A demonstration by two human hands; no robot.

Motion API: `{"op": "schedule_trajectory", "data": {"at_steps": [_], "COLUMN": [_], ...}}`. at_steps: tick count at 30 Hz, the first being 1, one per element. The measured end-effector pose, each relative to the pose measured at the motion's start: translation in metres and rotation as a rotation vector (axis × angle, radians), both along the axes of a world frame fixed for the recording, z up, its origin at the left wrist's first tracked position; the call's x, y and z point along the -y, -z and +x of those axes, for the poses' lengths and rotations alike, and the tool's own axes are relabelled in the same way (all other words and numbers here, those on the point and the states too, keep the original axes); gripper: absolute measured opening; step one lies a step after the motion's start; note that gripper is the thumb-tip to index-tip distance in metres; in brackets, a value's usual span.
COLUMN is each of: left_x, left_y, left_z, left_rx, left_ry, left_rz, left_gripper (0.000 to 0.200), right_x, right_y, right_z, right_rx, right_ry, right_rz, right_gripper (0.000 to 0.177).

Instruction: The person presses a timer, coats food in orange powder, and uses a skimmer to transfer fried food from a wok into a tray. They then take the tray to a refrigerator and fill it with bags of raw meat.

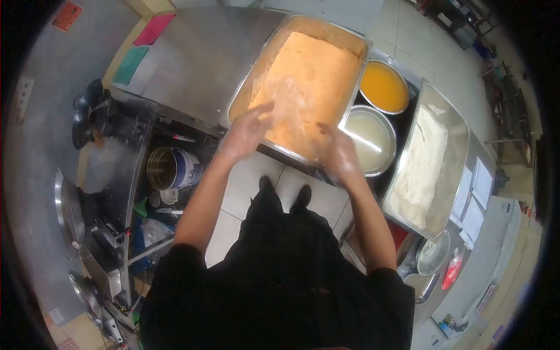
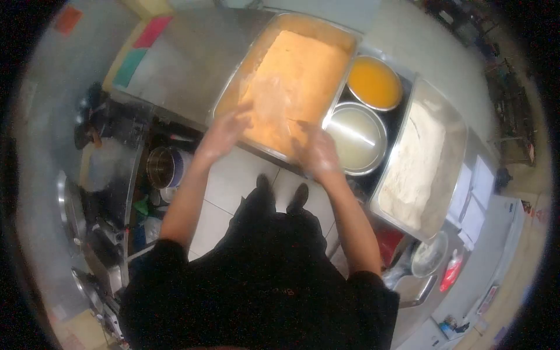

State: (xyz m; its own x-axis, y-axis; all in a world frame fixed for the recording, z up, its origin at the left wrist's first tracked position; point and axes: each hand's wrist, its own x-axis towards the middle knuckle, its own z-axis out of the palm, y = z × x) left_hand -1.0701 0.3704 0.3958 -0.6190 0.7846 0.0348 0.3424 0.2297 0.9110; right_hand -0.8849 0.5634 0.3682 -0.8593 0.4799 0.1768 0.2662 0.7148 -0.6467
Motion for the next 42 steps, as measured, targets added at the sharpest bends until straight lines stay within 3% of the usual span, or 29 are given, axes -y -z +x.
{"op": "schedule_trajectory", "data": {"at_steps": [1,2,4,5,7,8,10,12,13,14,16,18,22,24,28,30,33,37,42], "left_x": [-0.020,-0.043,-0.093,-0.118,-0.159,-0.168,-0.175,-0.144,-0.135,-0.125,-0.094,-0.081,-0.076,-0.078,-0.078,-0.074,-0.063,-0.050,-0.042], "left_y": [0.005,0.011,0.054,0.070,0.082,0.088,0.065,0.057,0.034,0.015,0.021,0.022,0.027,0.031,0.014,0.025,0.024,0.025,0.017], "left_z": [-0.030,-0.061,-0.126,-0.148,-0.178,-0.197,-0.219,-0.236,-0.238,-0.240,-0.252,-0.264,-0.283,-0.297,-0.314,-0.319,-0.318,-0.323,-0.315], "left_rx": [-0.032,-0.066,-0.324,-0.316,-0.684,-0.675,-0.497,-0.515,-0.430,-0.345,-0.347,-0.360,-0.356,-0.334,-0.278,-0.281,-0.281,-0.233,-0.205], "left_ry": [-0.010,-0.020,0.056,0.076,0.036,0.056,0.365,0.400,0.457,0.513,0.676,0.733,0.715,0.736,0.751,0.785,0.812,0.799,0.660], "left_rz": [-0.139,-0.277,-0.260,-0.260,-0.203,-0.199,-0.614,-0.451,-0.623,-0.796,-0.738,-0.718,-0.613,-0.605,-0.600,-0.600,-0.511,-0.186,-0.204], "left_gripper": [0.050,0.054,0.058,0.058,0.046,0.046,0.030,0.022,0.021,0.020,0.021,0.020,0.022,0.025,0.038,0.041,0.043,0.037,0.029], "right_x": [-0.005,-0.009,-0.019,-0.029,-0.046,-0.050,-0.039,-0.029,-0.027,-0.026,-0.026,-0.031,-0.045,-0.047,-0.048,-0.037,-0.038,-0.063,-0.094], "right_y": [0.023,0.020,0.011,0.019,0.033,0.041,0.033,0.023,0.011,-0.004,-0.011,-0.007,-0.001,0.012,0.020,0.045,0.074,0.003,-0.010], "right_z": [-0.027,-0.057,-0.109,-0.126,-0.154,-0.161,-0.164,-0.172,-0.177,-0.183,-0.202,-0.226,-0.258,-0.267,-0.308,-0.332,-0.347,-0.354,-0.341], "right_rx": [-0.026,-0.023,0.563,0.575,0.634,0.645,0.582,0.605,0.616,0.773,0.946,1.120,1.098,0.982,0.755,0.691,0.723,0.546,0.504], "right_ry": [-0.045,-0.041,-0.035,-0.018,-0.123,-0.106,-0.176,-0.143,-0.127,-0.199,-0.291,-0.168,-0.125,0.123,0.273,0.385,0.358,0.447,0.520], "right_rz": [0.234,0.231,0.062,0.054,0.080,0.071,-0.007,0.052,0.043,0.098,0.143,-0.006,0.018,0.054,-0.011,0.110,0.045,0.003,0.051], "right_gripper": [0.042,0.042,0.046,0.046,0.041,0.041,0.032,0.030,0.030,0.029,0.029,0.028,0.029,0.037,0.038,0.029,0.026,0.024,0.026]}}
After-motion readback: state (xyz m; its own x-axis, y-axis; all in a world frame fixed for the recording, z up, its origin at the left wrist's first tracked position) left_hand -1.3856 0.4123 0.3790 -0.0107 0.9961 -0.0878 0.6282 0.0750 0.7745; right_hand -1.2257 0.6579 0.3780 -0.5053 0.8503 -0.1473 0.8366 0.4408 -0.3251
